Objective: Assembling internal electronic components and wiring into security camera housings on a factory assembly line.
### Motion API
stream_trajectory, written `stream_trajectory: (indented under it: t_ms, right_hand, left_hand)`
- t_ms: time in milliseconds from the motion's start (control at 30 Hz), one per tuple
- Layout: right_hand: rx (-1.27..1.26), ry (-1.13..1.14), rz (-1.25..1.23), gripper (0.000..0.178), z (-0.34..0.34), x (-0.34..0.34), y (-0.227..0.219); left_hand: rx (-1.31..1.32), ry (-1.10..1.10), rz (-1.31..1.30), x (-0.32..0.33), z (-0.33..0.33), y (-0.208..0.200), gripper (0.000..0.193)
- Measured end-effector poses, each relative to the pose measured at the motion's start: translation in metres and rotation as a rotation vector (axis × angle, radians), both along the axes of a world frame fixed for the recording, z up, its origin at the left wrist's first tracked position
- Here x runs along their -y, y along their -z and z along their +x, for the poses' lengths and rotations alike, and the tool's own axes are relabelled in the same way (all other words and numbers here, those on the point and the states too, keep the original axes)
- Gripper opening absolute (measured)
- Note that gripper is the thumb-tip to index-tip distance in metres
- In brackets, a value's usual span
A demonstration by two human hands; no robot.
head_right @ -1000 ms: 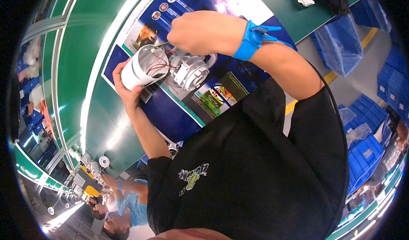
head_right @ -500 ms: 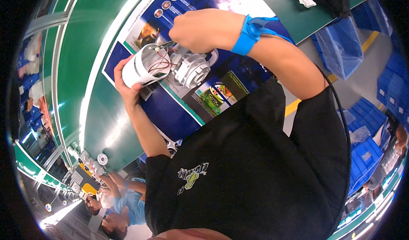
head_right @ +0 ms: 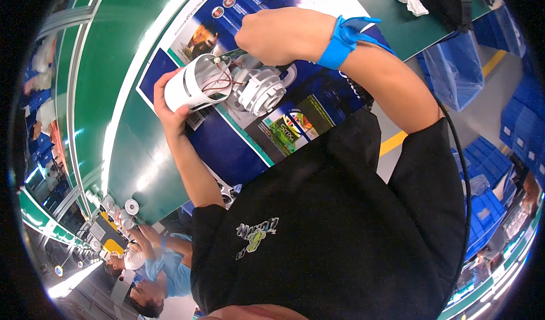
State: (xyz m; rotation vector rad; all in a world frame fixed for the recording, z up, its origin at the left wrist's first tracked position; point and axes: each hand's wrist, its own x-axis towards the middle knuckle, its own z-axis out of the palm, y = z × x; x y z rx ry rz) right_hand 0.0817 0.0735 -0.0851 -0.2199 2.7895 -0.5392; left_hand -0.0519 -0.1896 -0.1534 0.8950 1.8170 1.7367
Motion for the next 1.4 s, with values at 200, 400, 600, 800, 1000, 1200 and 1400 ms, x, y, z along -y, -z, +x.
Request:
stream_trajectory:
  t_ms: [200, 400, 600, 800, 1000, 1200, 1400]
  right_hand:
    - [-0.032, -0.088, 0.036, 0.013, -0.01, 0.007, -0.01]
    - [-0.069, -0.052, 0.017, 0.014, -0.012, 0.007, -0.006]
    - [-0.173, -0.012, -0.141, 0.013, -0.002, -0.003, 0.004]
    - [-0.398, -0.044, -0.08, 0.015, 0.003, 0.001, 0.018]
    - [-0.324, 0.081, -0.307, 0.021, -0.013, 0.012, 0.029]
    - [-0.225, 0.198, -0.813, 0.034, -0.023, 0.011, 0.056]
    - [-0.179, 0.169, -0.872, 0.025, -0.027, 0.012, 0.058]
  left_hand:
    - [0.002, -0.005, 0.002, 0.006, 0.002, 0.003, 0.086]
    - [-0.004, -0.013, -0.007, 0.008, 0.001, 0.001, 0.085]
    - [-0.046, -0.017, -0.044, 0.007, -0.001, 0.0, 0.084]
    - [-0.034, 0.046, -0.036, -0.005, 0.0, -0.007, 0.082]
    - [-0.026, 0.068, -0.022, -0.007, 0.002, -0.002, 0.083]
    - [0.029, 0.169, 0.037, -0.016, 0.003, -0.005, 0.082]
    - [0.048, 0.134, 0.067, -0.013, -0.001, 0.002, 0.081]
